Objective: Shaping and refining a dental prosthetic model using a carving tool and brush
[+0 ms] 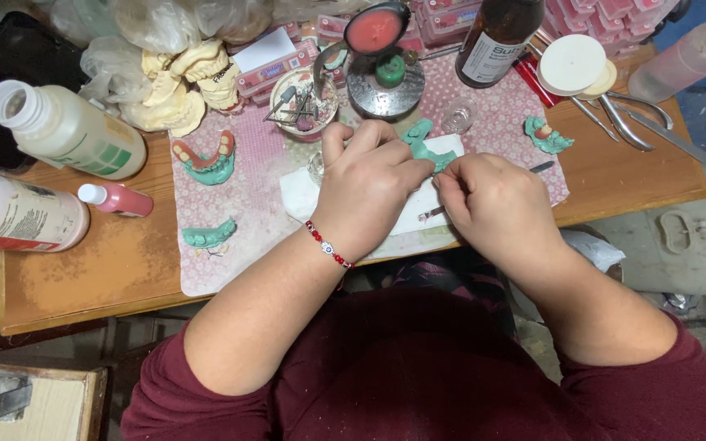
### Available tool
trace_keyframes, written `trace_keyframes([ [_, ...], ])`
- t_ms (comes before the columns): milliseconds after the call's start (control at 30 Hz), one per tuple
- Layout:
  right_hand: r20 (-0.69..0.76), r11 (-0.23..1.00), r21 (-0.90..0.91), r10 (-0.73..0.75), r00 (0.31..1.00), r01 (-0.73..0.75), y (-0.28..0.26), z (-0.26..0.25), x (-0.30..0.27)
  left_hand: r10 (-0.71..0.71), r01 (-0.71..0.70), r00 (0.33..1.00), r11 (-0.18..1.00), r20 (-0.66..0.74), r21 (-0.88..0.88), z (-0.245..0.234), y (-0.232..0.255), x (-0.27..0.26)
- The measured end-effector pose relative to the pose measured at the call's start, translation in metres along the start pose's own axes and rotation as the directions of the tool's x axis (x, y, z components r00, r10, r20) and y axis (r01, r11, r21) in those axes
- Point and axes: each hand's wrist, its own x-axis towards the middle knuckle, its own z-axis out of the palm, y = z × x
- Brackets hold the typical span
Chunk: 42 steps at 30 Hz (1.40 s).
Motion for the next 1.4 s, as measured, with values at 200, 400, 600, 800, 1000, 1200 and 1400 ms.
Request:
trace_keyframes([
  [200,-0.016,1.000,0.025,0.003,1.000,-0.003,-0.077,-0.024,0.035,0.008,-0.008,1.000,1.000,0.000,0.010,-0.034,0.064,0.062],
  [400,-0.039,0.999,0.047,0.006,0.999,-0.004,-0.093,-0.035,0.044,0.022,-0.022,1.000,1.000,-0.002,0.019,-0.042,0.084,0.079],
  [600,-0.065,0.998,0.065,0.014,0.998,-0.010,-0.092,-0.041,0.044,0.043,-0.043,0.999,0.999,-0.004,0.023,-0.041,0.091,0.087],
  [800,-0.083,0.996,0.086,0.015,0.996,-0.008,-0.091,-0.045,0.045,0.052,-0.052,0.999,0.998,-0.008,0.032,-0.043,0.093,0.091],
  [1000,-0.063,0.983,0.181,0.050,0.997,-0.038,-0.096,-0.045,0.043,0.043,-0.043,0.999,0.999,-0.014,0.020,-0.040,0.098,0.093],
  [1200,-0.093,0.987,0.153,0.061,0.994,-0.046,-0.090,-0.038,0.041,0.041,-0.041,0.999,0.999,-0.016,0.021,-0.039,0.098,0.092],
  [1400,-0.116,0.999,0.048,-0.012,0.993,0.018,-0.089,-0.036,0.041,0.049,-0.048,0.998,0.998,-0.026,0.037,-0.037,0.098,0.092],
])
